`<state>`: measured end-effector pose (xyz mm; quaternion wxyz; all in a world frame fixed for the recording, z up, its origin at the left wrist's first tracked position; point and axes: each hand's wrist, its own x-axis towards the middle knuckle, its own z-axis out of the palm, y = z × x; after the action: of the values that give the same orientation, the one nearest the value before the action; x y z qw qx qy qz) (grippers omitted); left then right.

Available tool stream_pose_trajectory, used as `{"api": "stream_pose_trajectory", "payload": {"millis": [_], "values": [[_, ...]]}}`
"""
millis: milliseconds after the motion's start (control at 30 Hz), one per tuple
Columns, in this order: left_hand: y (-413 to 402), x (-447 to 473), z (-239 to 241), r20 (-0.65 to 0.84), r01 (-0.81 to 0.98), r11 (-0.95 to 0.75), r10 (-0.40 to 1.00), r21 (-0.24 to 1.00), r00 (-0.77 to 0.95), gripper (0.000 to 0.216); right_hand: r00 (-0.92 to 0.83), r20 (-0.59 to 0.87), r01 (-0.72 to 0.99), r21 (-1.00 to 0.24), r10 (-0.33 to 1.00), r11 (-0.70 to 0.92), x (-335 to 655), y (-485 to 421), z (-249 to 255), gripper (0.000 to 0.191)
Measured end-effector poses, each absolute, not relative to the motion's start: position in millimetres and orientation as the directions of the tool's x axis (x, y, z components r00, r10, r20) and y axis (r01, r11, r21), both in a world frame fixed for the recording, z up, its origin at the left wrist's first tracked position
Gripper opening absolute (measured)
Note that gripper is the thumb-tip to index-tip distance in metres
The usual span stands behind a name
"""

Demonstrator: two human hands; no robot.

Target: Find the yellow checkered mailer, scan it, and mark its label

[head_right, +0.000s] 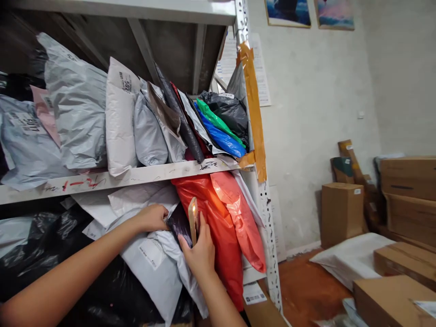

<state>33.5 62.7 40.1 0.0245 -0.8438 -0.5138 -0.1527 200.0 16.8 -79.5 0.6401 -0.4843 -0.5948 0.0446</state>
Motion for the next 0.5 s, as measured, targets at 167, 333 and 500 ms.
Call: {"api": "stream_pose_trajectory", "payload": {"millis": [167, 333, 500], "values": [[56, 33, 35, 0.35, 0.87, -0.48, 0.838, 0.109, 0.419, 0.031, 0.301, 0.7, 0.66, -0.643, 0.647, 0.389, 197, 20, -82, 0.072], [60, 17, 28, 0.241, 0.721, -0.58, 0.814, 0.379, 0.528, 0.031, 0.311, 0.683, 0.688, -0.642, 0.661, 0.339, 201, 30, -74, 0.064], [54, -24, 29, 0.251, 0.463, -0.499, 0.83, 0.733, 0.498, 0.038, 0.3, 0.673, 0.706, -0.634, 0.676, 0.317, 212, 32, -68, 0.066]]}}
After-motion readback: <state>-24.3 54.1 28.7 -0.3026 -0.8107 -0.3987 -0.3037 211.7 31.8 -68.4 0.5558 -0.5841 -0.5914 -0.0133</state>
